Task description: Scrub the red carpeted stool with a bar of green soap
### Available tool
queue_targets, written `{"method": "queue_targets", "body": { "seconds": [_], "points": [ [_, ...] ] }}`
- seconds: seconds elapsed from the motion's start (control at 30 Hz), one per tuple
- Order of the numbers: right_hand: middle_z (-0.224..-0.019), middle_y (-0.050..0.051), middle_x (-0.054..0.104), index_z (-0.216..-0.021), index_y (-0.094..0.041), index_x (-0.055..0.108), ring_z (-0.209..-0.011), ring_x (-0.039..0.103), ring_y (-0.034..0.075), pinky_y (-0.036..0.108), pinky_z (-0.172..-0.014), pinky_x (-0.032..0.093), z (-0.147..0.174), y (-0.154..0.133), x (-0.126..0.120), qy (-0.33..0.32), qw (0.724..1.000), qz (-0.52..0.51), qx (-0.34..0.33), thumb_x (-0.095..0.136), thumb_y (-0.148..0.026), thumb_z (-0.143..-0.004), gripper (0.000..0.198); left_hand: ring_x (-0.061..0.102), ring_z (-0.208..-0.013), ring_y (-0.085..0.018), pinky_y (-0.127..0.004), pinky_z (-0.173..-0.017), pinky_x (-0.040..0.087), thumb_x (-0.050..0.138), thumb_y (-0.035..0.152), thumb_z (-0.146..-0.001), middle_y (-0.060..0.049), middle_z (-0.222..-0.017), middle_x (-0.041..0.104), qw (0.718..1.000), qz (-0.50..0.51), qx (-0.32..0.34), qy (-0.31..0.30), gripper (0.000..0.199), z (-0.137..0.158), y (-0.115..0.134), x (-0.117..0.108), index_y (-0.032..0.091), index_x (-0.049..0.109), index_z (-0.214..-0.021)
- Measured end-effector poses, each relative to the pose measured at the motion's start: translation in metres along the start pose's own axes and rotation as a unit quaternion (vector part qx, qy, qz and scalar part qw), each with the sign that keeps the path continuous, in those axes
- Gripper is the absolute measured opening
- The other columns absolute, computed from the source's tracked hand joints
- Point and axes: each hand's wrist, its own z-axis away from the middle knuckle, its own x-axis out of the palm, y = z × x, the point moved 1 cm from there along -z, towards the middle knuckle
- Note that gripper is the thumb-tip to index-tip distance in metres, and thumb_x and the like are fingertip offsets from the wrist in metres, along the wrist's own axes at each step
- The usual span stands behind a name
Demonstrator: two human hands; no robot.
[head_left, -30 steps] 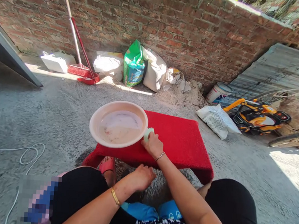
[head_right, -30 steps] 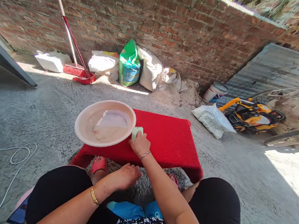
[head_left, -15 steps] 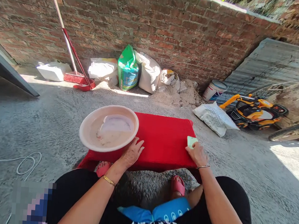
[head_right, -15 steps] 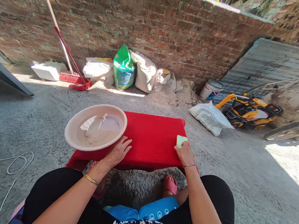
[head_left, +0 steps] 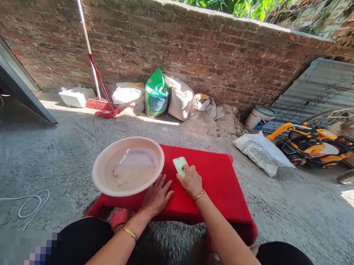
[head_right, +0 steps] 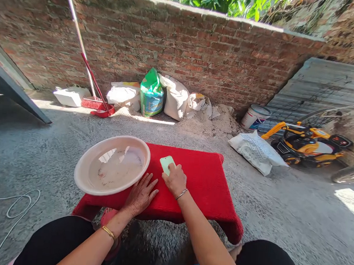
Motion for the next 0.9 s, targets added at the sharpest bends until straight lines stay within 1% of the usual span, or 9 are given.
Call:
{"method": "queue_targets", "body": {
  "seconds": [0.1, 0.17, 0.3, 0.4, 0.47, 0.53, 0.63, 0.77, 0.9],
  "points": [
    [-0.110, 0.007, 0.055, -0.120, -0.028, 0.055, -0.097, 0.060, 0.020, 0.026, -0.076, 0.043, -0.015, -0.022, 0.011, -0.028, 0.999, 0.006, -0.044, 0.056, -0.049, -0.086, 0.040, 0.039, -0.138, -0.030, -0.049, -0.110, 0.037, 0.049, 0.039, -0.094, -0.013, -0.147, 0.047, 1.000, -0.001, 0.000, 0.005, 0.044, 0.000, 0.000, 0.002, 0.022, 0.057, -0.133],
    [-0.110, 0.007, 0.055, -0.121, -0.029, 0.055, -0.096, 0.061, 0.019, 0.027, -0.076, 0.044, -0.020, -0.007, 0.010, -0.041, 0.998, 0.017, -0.033, 0.055, -0.051, -0.087, 0.041, 0.040, -0.138, -0.031, -0.049, -0.110, 0.037, 0.049, 0.040, -0.094, -0.014, -0.146, 0.047, 1.000, 0.001, -0.002, 0.002, 0.044, 0.000, 0.000, 0.002, 0.021, 0.058, -0.133],
    [-0.110, 0.009, 0.056, -0.123, -0.027, 0.054, -0.095, 0.062, 0.021, 0.030, -0.075, 0.045, -0.013, 0.077, -0.016, -0.030, 0.995, 0.062, 0.078, 0.051, -0.052, -0.090, 0.041, 0.041, -0.137, -0.031, -0.048, -0.111, 0.035, 0.048, 0.041, -0.094, -0.014, -0.145, 0.048, 1.000, 0.005, 0.000, 0.006, 0.043, -0.001, 0.000, -0.001, 0.021, 0.060, -0.131],
    [-0.113, 0.013, 0.055, -0.124, -0.023, 0.054, -0.096, 0.062, 0.024, 0.033, -0.077, 0.045, 0.010, 0.149, -0.047, 0.005, 0.978, 0.104, 0.183, 0.048, -0.047, -0.092, 0.041, 0.041, -0.137, -0.031, -0.049, -0.112, 0.035, 0.049, 0.042, -0.094, -0.013, -0.144, 0.049, 1.000, 0.009, 0.000, 0.017, 0.043, -0.002, -0.002, -0.002, 0.022, 0.061, -0.129],
    [-0.114, 0.014, 0.056, -0.124, -0.022, 0.054, -0.097, 0.062, 0.025, 0.035, -0.078, 0.045, 0.031, 0.184, -0.061, 0.032, 0.970, 0.100, 0.221, 0.047, -0.047, -0.092, 0.041, 0.042, -0.136, -0.030, -0.049, -0.112, 0.035, 0.049, 0.042, -0.093, -0.012, -0.144, 0.050, 1.000, 0.011, 0.001, 0.020, 0.042, -0.002, -0.003, -0.001, 0.023, 0.061, -0.129],
    [-0.113, 0.012, 0.057, -0.123, -0.023, 0.054, -0.099, 0.061, 0.025, 0.035, -0.077, 0.045, 0.052, 0.204, -0.066, 0.056, 0.971, 0.062, 0.225, 0.047, -0.050, -0.091, 0.042, 0.042, -0.137, -0.030, -0.049, -0.113, 0.034, 0.049, 0.041, -0.093, -0.011, -0.144, 0.050, 1.000, 0.012, 0.002, 0.019, 0.041, -0.002, -0.005, 0.000, 0.024, 0.061, -0.128],
    [-0.113, 0.010, 0.059, -0.120, -0.024, 0.055, -0.103, 0.059, 0.024, 0.034, -0.079, 0.045, 0.074, 0.212, -0.055, 0.081, 0.981, -0.003, 0.178, 0.052, -0.051, -0.087, 0.043, 0.041, -0.137, -0.029, -0.049, -0.114, 0.032, 0.049, 0.041, -0.093, -0.009, -0.145, 0.049, 1.000, 0.012, 0.000, 0.012, 0.041, -0.003, -0.006, 0.000, 0.025, 0.060, -0.128],
    [-0.116, 0.010, 0.059, -0.122, -0.022, 0.053, -0.106, 0.057, 0.023, 0.033, -0.086, 0.044, 0.088, 0.208, -0.028, 0.058, 0.992, -0.046, 0.105, 0.054, -0.043, -0.086, 0.042, 0.040, -0.138, -0.028, -0.048, -0.114, 0.031, 0.048, 0.040, -0.092, -0.009, -0.146, 0.048, 1.000, 0.004, -0.005, 0.002, 0.043, -0.003, -0.007, -0.002, 0.024, 0.058, -0.131],
    [-0.115, 0.012, 0.058, -0.126, -0.019, 0.052, -0.107, 0.058, 0.024, 0.033, -0.088, 0.044, 0.091, 0.204, -0.019, 0.039, 0.993, -0.050, 0.095, 0.053, -0.039, -0.089, 0.042, 0.039, -0.138, -0.027, -0.047, -0.115, 0.030, 0.044, 0.041, -0.093, -0.010, -0.146, 0.047, 1.000, -0.016, -0.003, -0.007, 0.047, -0.003, -0.007, -0.003, 0.022, 0.054, -0.135]
  ]
}}
